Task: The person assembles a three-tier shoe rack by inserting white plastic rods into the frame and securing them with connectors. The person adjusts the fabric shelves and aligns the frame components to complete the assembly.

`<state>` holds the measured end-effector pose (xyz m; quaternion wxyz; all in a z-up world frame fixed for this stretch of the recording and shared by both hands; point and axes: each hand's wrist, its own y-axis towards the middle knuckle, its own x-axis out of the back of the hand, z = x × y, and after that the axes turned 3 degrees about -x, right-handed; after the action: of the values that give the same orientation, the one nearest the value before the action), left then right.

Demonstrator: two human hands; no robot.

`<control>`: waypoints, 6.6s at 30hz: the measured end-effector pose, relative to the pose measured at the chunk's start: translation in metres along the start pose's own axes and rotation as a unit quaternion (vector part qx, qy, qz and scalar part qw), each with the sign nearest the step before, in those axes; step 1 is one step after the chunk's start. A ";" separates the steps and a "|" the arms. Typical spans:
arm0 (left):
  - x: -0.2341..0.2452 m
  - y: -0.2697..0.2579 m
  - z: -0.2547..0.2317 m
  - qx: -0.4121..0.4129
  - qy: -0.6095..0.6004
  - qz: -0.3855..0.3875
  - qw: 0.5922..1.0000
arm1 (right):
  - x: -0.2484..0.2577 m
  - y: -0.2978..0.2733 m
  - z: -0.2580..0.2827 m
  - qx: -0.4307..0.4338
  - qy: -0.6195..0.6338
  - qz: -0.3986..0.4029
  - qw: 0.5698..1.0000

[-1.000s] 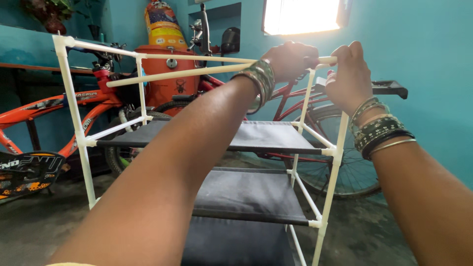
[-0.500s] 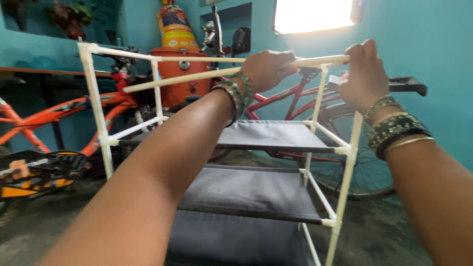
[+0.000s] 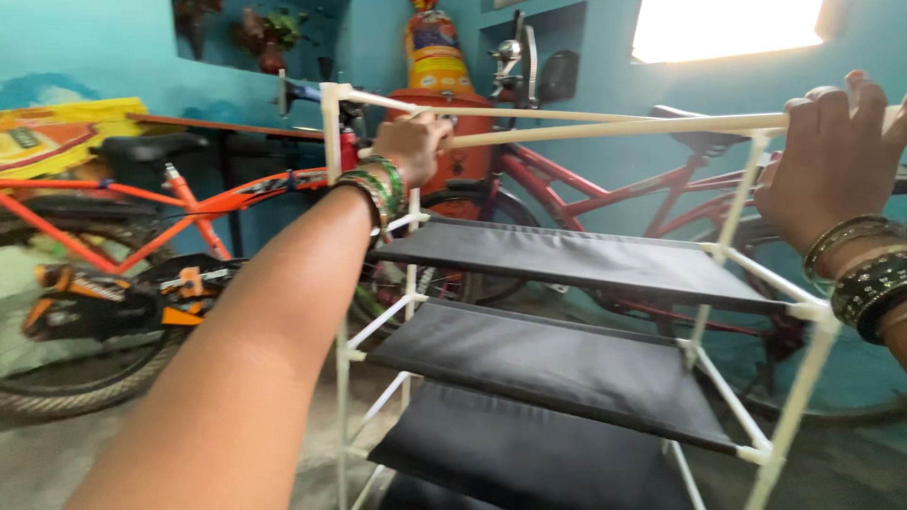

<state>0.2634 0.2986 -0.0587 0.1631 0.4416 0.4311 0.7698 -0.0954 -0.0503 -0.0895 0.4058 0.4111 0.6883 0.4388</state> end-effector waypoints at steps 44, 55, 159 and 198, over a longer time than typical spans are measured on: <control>0.046 -0.032 0.105 -0.055 -0.145 -0.254 0.955 | 0.140 0.139 0.192 0.036 0.382 -0.040 0.923; 0.098 -0.047 0.088 -0.030 -0.245 -0.150 0.957 | 0.144 0.141 0.167 0.040 0.413 -0.027 0.909; 0.060 -0.027 0.074 0.027 -0.371 -0.222 0.901 | 0.159 0.154 0.190 0.072 0.398 -0.098 0.909; 0.059 -0.030 0.051 0.020 -0.363 -0.271 0.891 | 0.147 0.186 0.179 0.080 0.468 0.244 0.846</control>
<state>0.2690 0.3792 -0.0388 0.5017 0.5592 0.4600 0.4733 0.0591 0.1851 0.0044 -0.1188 0.3430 0.7069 0.6071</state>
